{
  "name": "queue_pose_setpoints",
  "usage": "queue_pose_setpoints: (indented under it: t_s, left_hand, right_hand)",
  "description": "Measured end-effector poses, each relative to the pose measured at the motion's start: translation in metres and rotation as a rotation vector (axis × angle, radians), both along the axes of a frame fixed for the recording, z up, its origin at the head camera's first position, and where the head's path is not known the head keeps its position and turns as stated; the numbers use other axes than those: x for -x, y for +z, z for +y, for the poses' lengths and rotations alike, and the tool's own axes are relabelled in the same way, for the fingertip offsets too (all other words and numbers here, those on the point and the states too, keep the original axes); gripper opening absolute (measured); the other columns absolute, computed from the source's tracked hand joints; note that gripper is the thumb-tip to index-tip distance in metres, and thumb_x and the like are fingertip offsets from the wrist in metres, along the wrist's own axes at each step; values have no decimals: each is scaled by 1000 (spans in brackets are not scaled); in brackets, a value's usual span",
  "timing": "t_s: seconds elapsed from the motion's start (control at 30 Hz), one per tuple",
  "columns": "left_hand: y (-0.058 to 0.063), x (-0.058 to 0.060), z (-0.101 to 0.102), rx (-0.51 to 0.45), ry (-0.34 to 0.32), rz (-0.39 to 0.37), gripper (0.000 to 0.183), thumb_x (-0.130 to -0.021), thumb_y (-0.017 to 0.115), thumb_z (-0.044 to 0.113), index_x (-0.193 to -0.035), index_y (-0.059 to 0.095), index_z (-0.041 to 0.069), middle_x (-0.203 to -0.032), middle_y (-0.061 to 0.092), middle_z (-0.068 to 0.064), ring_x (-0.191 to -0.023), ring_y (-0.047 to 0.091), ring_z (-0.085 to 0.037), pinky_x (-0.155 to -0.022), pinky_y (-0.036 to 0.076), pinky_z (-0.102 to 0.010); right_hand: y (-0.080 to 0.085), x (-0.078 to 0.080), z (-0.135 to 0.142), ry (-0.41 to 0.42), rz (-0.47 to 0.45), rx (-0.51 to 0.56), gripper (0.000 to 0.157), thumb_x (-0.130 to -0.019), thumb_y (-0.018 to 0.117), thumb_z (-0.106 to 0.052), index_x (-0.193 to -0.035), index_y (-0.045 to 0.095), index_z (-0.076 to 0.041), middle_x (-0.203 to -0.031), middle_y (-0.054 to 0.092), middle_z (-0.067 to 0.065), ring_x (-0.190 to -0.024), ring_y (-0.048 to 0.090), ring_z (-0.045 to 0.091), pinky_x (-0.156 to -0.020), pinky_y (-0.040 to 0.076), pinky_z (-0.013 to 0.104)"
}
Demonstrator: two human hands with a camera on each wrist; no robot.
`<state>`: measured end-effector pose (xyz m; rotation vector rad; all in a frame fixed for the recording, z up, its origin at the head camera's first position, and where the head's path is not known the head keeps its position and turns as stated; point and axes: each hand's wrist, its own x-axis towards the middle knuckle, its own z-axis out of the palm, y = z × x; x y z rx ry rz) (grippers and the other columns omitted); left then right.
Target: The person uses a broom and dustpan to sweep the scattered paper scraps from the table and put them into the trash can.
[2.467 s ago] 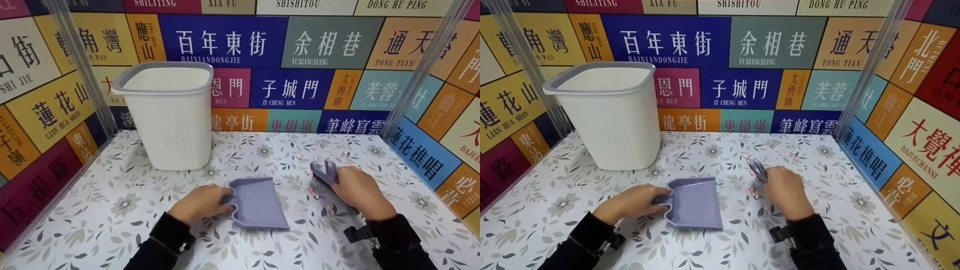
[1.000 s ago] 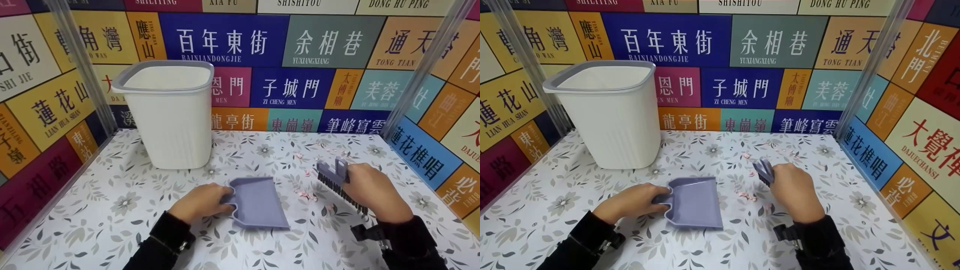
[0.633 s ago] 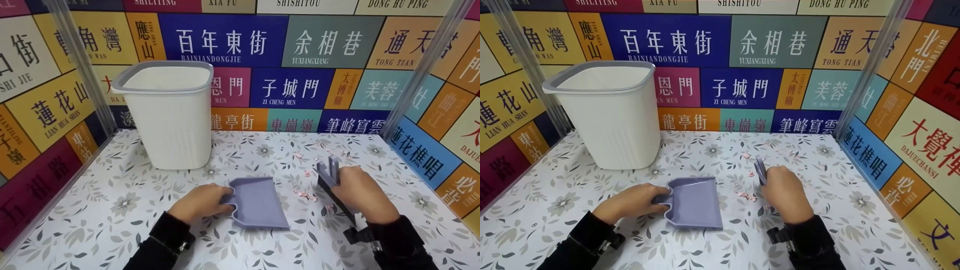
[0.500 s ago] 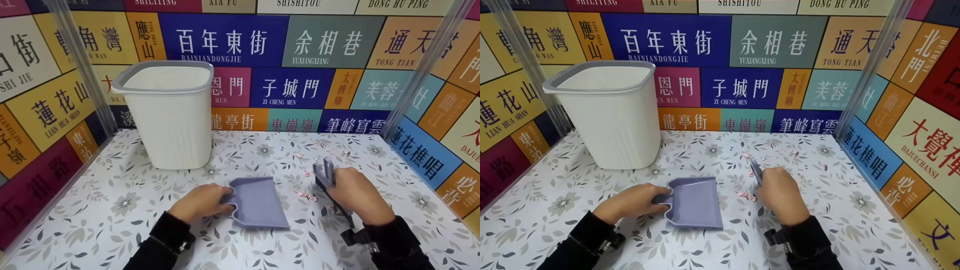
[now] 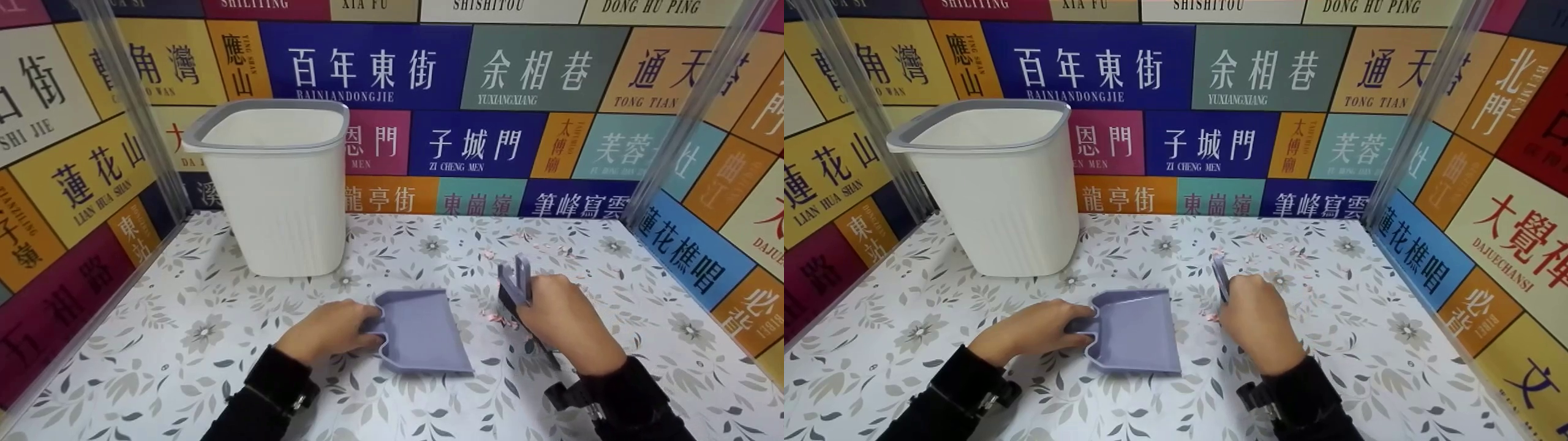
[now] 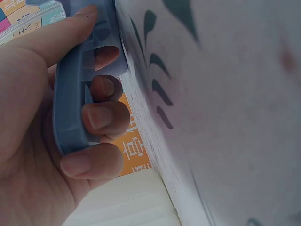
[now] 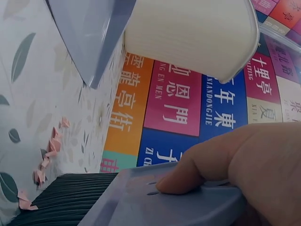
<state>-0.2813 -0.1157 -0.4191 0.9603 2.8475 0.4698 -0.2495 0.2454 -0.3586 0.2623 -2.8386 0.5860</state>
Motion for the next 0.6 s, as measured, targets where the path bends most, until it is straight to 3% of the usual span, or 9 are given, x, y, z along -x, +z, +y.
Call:
queue_pose_setpoints:
  t_s: [0.2, 0.43, 0.6]
  left_hand:
    - [0, 0, 0, 7, 0, 18, 22, -97, 78, 37, -106, 71, 19, -84, 63, 8, -83, 61, -15, -80, 56, -41]
    - [0, 0, 0, -9, -13, 24, 20, -97, 79, 35, -104, 71, 18, -83, 63, 8, -78, 61, -14, -78, 56, -40]
    - [0, -1, 0, -3, 5, 15, 24, -97, 79, 36, -110, 72, 18, -88, 66, 7, -85, 62, -16, -82, 56, -42]
  right_hand:
    - [-5, -5, -12, 45, 71, 20, 35, -88, 71, -4, -62, 49, -14, -63, 59, 5, -49, 53, 17, -43, 46, 33]
    - [-6, -9, -23, 47, 42, 0, 25, -86, 71, -1, -67, 58, -11, -64, 59, 4, -51, 53, 18, -45, 45, 34]
    - [-5, -11, -27, 56, 45, -6, 25, -85, 72, -1, -67, 58, -11, -65, 59, 4, -53, 53, 18, -46, 46, 34]
